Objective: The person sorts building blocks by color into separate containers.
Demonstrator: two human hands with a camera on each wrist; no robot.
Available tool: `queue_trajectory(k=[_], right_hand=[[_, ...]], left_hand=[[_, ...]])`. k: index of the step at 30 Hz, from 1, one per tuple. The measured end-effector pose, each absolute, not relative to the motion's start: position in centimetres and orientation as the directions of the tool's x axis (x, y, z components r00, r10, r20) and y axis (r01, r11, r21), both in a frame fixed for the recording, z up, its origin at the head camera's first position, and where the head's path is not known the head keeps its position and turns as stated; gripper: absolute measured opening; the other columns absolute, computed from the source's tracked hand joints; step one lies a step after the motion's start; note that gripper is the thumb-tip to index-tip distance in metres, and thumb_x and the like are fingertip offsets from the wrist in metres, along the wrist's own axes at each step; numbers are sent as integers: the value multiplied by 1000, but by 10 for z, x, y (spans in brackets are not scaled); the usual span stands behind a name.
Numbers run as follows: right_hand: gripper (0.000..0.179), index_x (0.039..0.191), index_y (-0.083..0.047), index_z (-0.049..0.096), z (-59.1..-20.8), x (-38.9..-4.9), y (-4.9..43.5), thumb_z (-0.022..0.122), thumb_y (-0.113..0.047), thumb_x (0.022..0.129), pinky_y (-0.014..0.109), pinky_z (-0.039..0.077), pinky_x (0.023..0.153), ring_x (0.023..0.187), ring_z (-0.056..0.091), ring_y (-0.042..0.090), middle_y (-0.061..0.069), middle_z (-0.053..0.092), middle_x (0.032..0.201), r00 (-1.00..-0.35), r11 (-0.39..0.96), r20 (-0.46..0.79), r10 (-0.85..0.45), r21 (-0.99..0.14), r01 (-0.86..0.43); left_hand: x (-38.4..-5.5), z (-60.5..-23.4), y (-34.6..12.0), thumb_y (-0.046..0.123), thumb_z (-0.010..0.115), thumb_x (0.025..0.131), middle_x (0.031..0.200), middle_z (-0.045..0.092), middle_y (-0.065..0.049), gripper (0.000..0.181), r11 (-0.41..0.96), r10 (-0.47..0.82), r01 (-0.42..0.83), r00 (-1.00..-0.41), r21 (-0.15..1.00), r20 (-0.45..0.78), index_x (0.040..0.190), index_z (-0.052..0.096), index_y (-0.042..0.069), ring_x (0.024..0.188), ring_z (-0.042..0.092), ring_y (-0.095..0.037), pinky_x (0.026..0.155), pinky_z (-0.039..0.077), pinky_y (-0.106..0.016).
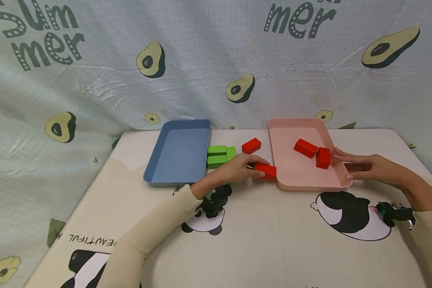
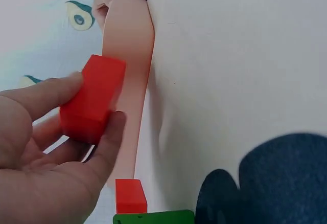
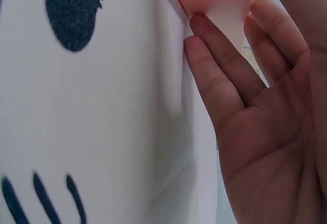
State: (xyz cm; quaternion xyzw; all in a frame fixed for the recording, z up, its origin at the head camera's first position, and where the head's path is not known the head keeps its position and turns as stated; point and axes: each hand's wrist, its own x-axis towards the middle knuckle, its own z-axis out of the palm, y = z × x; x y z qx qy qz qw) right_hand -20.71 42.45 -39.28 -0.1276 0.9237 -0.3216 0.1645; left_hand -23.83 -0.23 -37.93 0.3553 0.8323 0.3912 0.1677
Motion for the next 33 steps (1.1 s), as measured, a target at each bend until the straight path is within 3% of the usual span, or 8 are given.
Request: queue_trajectory(k=[4,9,13,17,20,24,28,33], right_hand=[[74,157,-19,38,-393,-207,424,74,-31,93,75,40,98,140,34,54,18,24,163,-915,761,-223,-335,-636,-123],[75,157,-18,38,-392,-209,423,75,-32,93,76,40,97,139,34,54,21,24,162,-915,766,-230,-331,-631,-119],[76,158,-19,37,-393,-209,424,75,-33,93,75,40,97,138,37,54,21,24,162,-916,768,-216,-338,-625,-136],[79,159,-22,33,-395,-207,425,75,-30,93,70,46,96,130,51,50,25,32,158,-918,761,-185,-350,-628,-164],[78,159,-22,34,-395,-205,426,76,-28,93,65,51,95,122,64,17,24,37,156,-916,757,-166,-364,-626,-188],[72,156,-22,43,-393,-206,426,76,-30,92,52,55,94,112,39,-27,6,35,161,-914,765,-158,-375,-610,-208],[71,155,-23,44,-393,-206,427,76,-31,93,35,54,92,112,30,-31,-7,32,163,-913,772,-172,-370,-603,-199],[71,156,-23,42,-395,-206,427,75,-31,93,44,54,94,111,28,-30,2,31,163,-915,770,-173,-363,-610,-190]], left_hand=[[-239,-380,-1,14,72,96,116,70,-4,33,411,664,393,-747,823,25,129,69,9,99,59,-17,82,50,-22],[-238,-379,0,18,69,98,112,68,-4,29,378,608,335,-793,863,41,126,69,12,100,59,-19,80,51,-25],[-237,-377,2,20,67,100,114,66,-5,29,364,600,321,-799,875,43,128,68,11,102,58,-20,79,52,-25],[-237,-376,3,18,67,100,114,64,-6,30,335,621,343,-781,877,68,129,67,9,101,56,-20,77,51,-24],[-238,-377,3,16,68,99,115,64,-6,31,317,635,366,-767,875,90,130,67,8,102,56,-19,79,52,-23],[-239,-377,4,13,71,97,117,65,-7,33,285,634,369,-764,885,115,129,68,7,103,60,-19,85,54,-23],[-239,-375,4,13,75,93,118,65,-8,36,275,627,382,-767,882,137,128,69,7,102,61,-20,85,55,-24],[-240,-373,6,13,78,91,116,67,-8,38,301,616,397,-775,867,141,128,71,9,100,61,-19,83,55,-22]])
